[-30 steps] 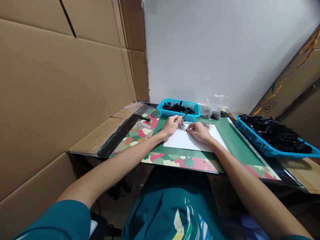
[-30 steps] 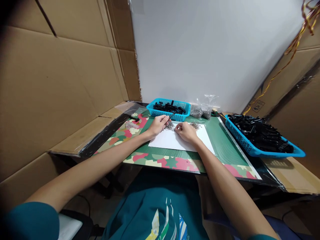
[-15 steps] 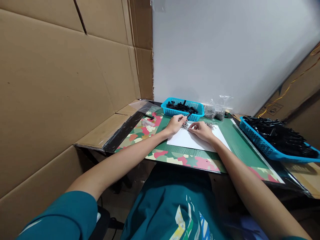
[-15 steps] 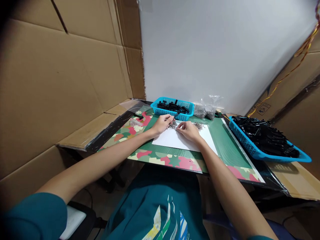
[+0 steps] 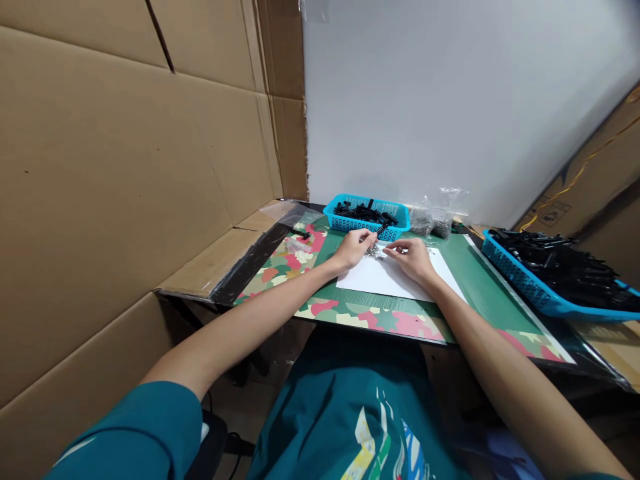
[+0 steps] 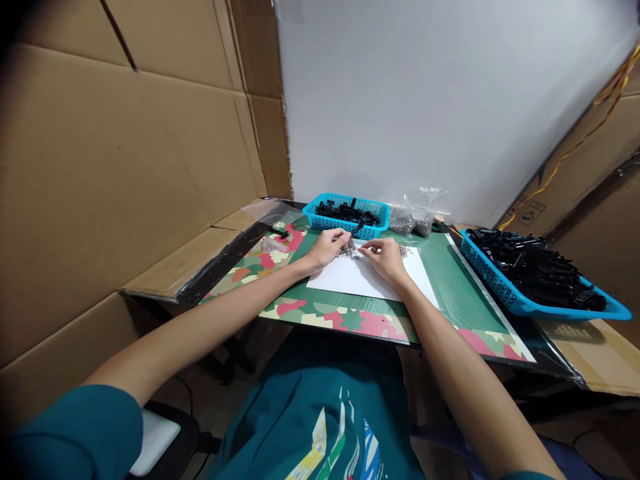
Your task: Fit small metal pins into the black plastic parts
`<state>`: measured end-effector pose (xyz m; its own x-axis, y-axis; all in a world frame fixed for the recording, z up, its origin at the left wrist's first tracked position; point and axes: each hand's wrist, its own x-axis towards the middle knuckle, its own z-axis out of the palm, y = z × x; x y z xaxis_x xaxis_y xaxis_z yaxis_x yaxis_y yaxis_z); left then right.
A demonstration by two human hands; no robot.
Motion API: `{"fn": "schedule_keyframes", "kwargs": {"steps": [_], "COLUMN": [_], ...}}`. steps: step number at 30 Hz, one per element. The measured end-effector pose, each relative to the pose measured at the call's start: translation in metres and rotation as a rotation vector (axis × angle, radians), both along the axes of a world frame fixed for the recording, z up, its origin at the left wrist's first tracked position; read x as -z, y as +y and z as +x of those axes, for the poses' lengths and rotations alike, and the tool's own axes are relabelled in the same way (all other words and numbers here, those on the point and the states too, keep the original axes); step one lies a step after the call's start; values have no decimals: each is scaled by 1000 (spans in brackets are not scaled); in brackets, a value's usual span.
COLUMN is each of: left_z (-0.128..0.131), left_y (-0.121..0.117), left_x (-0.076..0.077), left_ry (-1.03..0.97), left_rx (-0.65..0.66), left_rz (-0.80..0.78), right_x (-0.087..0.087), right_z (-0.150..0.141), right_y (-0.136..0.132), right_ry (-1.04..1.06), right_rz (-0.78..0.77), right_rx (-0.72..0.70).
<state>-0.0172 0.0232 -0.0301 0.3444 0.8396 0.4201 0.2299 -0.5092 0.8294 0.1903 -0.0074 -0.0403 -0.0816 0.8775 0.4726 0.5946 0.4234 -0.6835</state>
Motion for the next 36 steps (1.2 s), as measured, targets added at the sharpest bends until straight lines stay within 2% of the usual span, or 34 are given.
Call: {"fn": "schedule_keyframes", "kwargs": {"steps": [6, 13, 21, 26, 30, 36], "left_z": [1, 1, 1, 0, 0, 0], "left_y": [-1, -4, -5, -7, -8, -8], "left_x": [-1, -2, -2, -5, -5, -5], "left_ry": [41, 69, 58, 63, 65, 58], "left_rx": [-1, 13, 17, 10, 10, 43], "left_rz": [22, 15, 9, 0, -2, -6], "right_x": [1, 6, 2, 0, -7, -17], "right_z": [0, 0, 6, 15, 16, 15], "right_y": [1, 2, 3, -3, -12, -17], "right_ry": [68, 296, 227, 243, 352, 577], "right_rz": [-10, -77, -92, -167, -284, -345], "right_rx": [-14, 25, 56, -36, -118, -219]}}
